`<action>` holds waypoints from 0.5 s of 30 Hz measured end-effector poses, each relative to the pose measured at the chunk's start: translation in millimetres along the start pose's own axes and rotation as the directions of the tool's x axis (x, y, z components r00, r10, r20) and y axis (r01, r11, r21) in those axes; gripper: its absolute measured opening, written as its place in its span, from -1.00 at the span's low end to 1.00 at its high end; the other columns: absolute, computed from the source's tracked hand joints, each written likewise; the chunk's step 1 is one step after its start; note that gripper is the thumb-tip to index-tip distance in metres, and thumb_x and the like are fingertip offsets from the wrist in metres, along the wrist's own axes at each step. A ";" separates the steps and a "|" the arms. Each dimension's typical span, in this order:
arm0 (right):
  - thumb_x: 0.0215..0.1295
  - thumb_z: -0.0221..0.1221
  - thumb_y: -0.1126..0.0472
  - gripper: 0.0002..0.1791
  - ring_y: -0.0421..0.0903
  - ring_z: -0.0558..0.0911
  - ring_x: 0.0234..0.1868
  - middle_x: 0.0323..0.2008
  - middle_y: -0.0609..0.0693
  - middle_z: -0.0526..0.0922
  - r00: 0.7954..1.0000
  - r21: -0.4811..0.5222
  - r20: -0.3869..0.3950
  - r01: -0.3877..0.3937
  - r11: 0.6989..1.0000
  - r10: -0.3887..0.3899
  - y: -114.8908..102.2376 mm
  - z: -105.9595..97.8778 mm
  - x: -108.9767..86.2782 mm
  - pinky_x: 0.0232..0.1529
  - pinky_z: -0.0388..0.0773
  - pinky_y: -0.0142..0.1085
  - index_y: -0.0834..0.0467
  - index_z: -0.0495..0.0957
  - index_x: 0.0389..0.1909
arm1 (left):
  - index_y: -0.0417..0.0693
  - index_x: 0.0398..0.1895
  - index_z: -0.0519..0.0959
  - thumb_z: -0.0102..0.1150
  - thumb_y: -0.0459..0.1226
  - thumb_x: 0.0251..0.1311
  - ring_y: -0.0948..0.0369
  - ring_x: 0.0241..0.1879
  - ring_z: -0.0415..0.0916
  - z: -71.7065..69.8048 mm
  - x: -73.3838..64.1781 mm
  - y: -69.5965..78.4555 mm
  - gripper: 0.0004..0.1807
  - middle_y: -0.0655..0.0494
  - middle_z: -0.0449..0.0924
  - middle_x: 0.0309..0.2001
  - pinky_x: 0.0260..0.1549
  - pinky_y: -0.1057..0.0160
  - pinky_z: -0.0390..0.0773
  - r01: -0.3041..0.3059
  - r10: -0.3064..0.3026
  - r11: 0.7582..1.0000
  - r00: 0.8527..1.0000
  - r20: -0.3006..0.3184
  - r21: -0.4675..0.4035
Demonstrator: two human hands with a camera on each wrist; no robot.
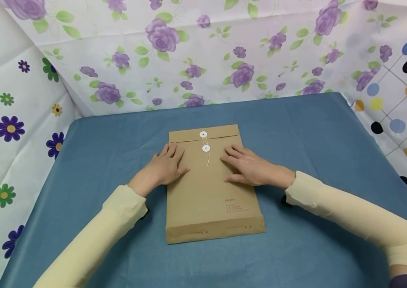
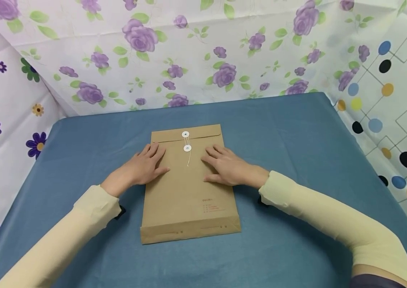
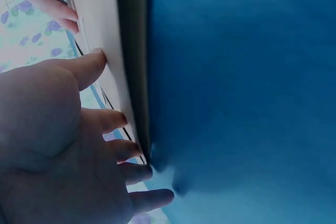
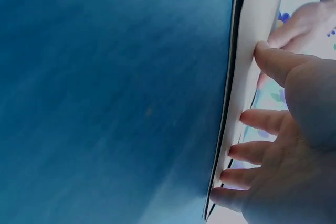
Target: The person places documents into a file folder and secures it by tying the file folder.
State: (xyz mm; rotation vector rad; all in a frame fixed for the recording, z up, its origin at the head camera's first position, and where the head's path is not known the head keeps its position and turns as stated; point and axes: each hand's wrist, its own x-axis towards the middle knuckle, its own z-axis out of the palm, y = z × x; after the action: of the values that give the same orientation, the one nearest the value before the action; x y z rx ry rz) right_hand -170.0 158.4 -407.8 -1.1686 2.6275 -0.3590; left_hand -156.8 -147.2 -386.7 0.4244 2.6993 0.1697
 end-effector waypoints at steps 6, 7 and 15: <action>0.47 0.15 -0.24 -0.09 0.32 -0.11 0.60 0.60 0.32 -0.05 0.996 -0.018 -0.014 -0.090 0.996 0.090 10.8 -1.0 -10.4 0.48 0.00 0.25 0.23 0.14 0.60 | -0.14 0.68 -0.13 -0.11 0.17 0.55 -0.25 0.59 -0.38 9.3 -15.1 -13.1 -0.10 -0.27 -0.32 0.64 0.43 -0.38 -0.09 0.039 -0.041 0.998 0.998 -0.048 -0.042; 0.47 0.14 -0.25 -0.07 0.33 -0.12 0.60 0.61 0.32 -0.06 0.994 -0.022 -0.019 -0.105 0.994 0.105 13.5 -1.3 -12.3 0.48 0.00 0.26 0.24 0.12 0.60 | -0.15 0.68 -0.14 -0.11 0.17 0.54 -0.26 0.59 -0.38 10.3 -18.2 -16.0 -0.09 -0.28 -0.32 0.64 0.43 -0.38 -0.10 0.046 -0.049 0.998 0.997 -0.059 -0.044; 0.46 0.12 -0.28 -0.01 0.37 -0.17 0.60 0.61 0.34 -0.09 0.973 -0.014 -0.072 -0.220 0.975 0.219 41.3 -9.6 -31.3 0.46 -0.08 0.33 0.23 0.01 0.63 | -0.19 0.66 -0.12 -0.06 0.16 0.53 -0.28 0.59 -0.41 6.2 -47.2 -41.9 -0.08 -0.31 -0.33 0.63 0.41 -0.42 -0.17 0.065 -0.076 0.995 0.984 -0.163 -0.074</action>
State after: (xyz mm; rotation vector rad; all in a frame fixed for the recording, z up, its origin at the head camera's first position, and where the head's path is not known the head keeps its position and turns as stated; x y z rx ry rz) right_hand -181.3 209.9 -408.2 -0.8735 2.7923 -0.3338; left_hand -124.3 -201.6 -382.4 0.3058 2.8568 0.2879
